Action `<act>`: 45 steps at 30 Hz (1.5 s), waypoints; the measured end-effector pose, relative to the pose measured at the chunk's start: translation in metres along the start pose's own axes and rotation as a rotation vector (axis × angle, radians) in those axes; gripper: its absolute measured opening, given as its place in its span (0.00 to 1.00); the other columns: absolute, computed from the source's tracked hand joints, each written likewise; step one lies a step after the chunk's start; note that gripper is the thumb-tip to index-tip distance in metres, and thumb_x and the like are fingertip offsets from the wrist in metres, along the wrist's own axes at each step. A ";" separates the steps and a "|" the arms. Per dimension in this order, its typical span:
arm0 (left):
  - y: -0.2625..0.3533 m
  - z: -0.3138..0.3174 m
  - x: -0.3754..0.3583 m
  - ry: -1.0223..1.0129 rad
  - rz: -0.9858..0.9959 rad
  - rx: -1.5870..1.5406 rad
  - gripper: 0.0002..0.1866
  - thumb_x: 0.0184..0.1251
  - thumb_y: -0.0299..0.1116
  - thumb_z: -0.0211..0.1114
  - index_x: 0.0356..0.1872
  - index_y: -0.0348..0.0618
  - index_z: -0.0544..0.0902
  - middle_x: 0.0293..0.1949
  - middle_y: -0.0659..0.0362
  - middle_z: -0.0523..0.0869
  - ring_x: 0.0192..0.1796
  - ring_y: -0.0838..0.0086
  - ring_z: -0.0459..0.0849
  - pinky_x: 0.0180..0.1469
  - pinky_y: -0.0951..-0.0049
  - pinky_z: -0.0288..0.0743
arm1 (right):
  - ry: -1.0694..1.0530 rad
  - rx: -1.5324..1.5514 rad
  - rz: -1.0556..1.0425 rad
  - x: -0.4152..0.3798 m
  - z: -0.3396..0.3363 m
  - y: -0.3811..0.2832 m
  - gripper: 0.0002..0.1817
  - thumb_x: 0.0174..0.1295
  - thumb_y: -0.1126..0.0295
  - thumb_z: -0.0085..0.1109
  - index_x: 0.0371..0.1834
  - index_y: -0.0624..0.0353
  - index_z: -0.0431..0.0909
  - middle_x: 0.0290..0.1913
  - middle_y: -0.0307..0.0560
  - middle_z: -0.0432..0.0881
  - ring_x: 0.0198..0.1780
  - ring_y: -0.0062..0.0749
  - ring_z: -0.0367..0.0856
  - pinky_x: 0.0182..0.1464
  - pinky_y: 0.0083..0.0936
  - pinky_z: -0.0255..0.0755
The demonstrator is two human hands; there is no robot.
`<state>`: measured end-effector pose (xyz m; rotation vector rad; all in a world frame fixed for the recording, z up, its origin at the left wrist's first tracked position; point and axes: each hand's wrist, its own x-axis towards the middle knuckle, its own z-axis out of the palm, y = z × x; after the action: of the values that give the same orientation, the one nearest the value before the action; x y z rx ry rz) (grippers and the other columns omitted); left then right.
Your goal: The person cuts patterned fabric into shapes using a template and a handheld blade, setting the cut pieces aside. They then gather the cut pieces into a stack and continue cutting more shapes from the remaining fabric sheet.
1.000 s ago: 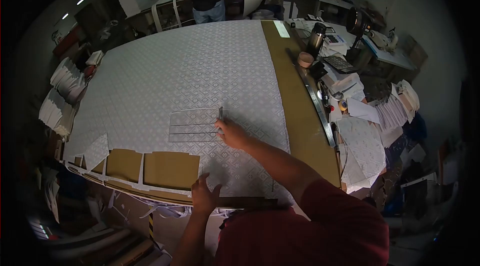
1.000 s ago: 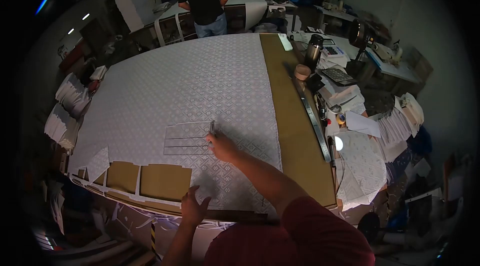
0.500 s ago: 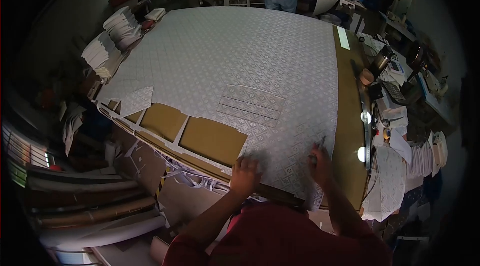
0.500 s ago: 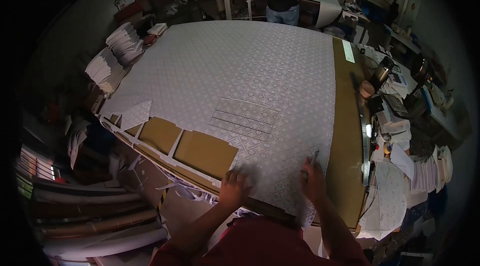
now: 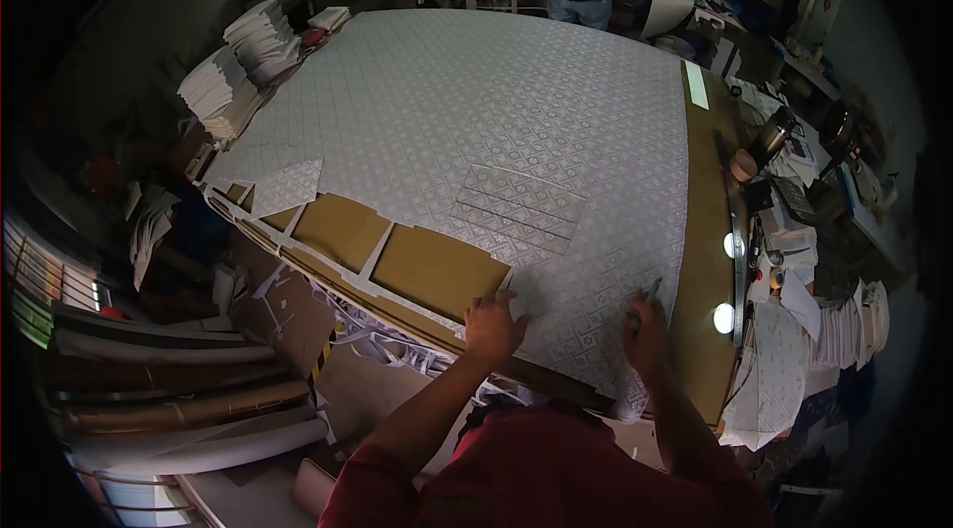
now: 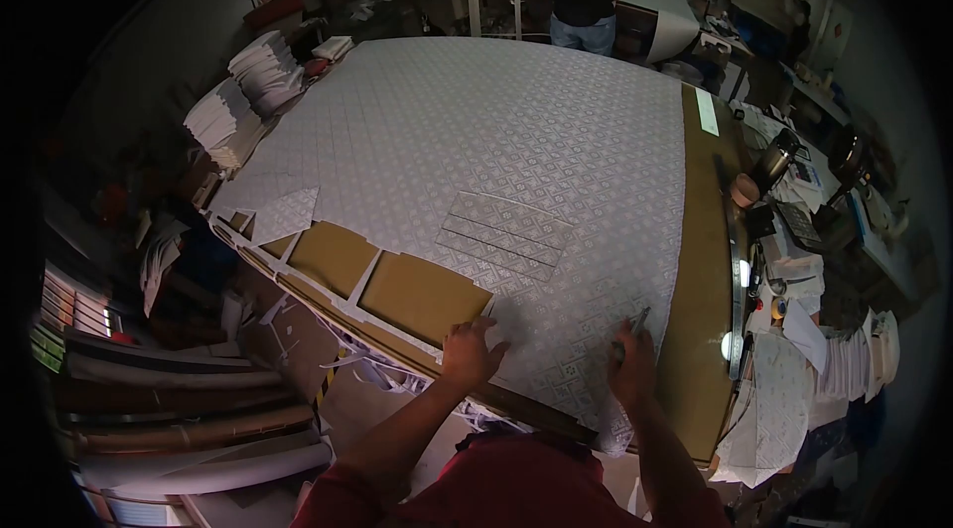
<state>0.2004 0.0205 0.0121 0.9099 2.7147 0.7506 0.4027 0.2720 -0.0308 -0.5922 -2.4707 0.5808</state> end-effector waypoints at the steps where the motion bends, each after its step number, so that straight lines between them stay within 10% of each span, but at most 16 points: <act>1: -0.005 0.002 0.005 0.020 -0.062 -0.086 0.28 0.62 0.46 0.77 0.61 0.45 0.84 0.54 0.45 0.88 0.61 0.48 0.84 0.66 0.47 0.76 | -0.006 -0.004 -0.012 -0.001 0.001 0.001 0.18 0.60 0.80 0.67 0.53 0.59 0.75 0.56 0.64 0.81 0.55 0.66 0.80 0.56 0.50 0.77; 7: -0.015 -0.011 0.013 -0.012 -0.250 -0.646 0.29 0.65 0.48 0.77 0.58 0.35 0.83 0.41 0.43 0.92 0.44 0.49 0.91 0.51 0.56 0.84 | 0.098 0.092 -0.026 -0.004 0.004 0.007 0.17 0.64 0.80 0.63 0.56 0.60 0.76 0.61 0.65 0.81 0.64 0.63 0.80 0.67 0.48 0.74; 20: -0.045 0.033 -0.022 -0.200 0.020 -0.715 0.20 0.73 0.39 0.73 0.56 0.34 0.85 0.46 0.46 0.93 0.49 0.63 0.92 0.55 0.63 0.82 | 0.177 -0.046 -0.014 -0.008 0.019 0.026 0.14 0.69 0.74 0.63 0.56 0.62 0.78 0.59 0.61 0.84 0.63 0.59 0.82 0.66 0.46 0.75; 25: -0.046 0.029 -0.029 -0.121 -0.146 -1.263 0.16 0.76 0.36 0.71 0.56 0.34 0.85 0.47 0.52 0.93 0.49 0.76 0.89 0.55 0.69 0.81 | 0.169 -0.105 0.033 -0.004 0.012 0.012 0.14 0.69 0.73 0.65 0.56 0.59 0.78 0.60 0.60 0.85 0.61 0.60 0.83 0.63 0.45 0.77; 37: -0.033 0.023 -0.047 0.085 0.065 -0.826 0.15 0.78 0.27 0.65 0.60 0.32 0.79 0.51 0.48 0.92 0.52 0.69 0.89 0.57 0.68 0.80 | 0.215 0.006 0.043 -0.002 0.010 0.003 0.15 0.66 0.74 0.67 0.54 0.58 0.77 0.47 0.58 0.83 0.48 0.61 0.84 0.49 0.49 0.78; 45: -0.030 0.077 -0.159 0.281 -0.296 -1.014 0.16 0.81 0.27 0.62 0.63 0.31 0.77 0.56 0.50 0.88 0.55 0.70 0.86 0.58 0.67 0.81 | 0.203 0.222 0.023 -0.004 0.004 0.013 0.14 0.65 0.74 0.67 0.53 0.59 0.78 0.47 0.59 0.82 0.48 0.61 0.82 0.49 0.47 0.78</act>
<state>0.3364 -0.0655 -0.0679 0.1609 2.0643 1.9780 0.4075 0.2797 -0.0418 -0.5618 -2.1771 0.7542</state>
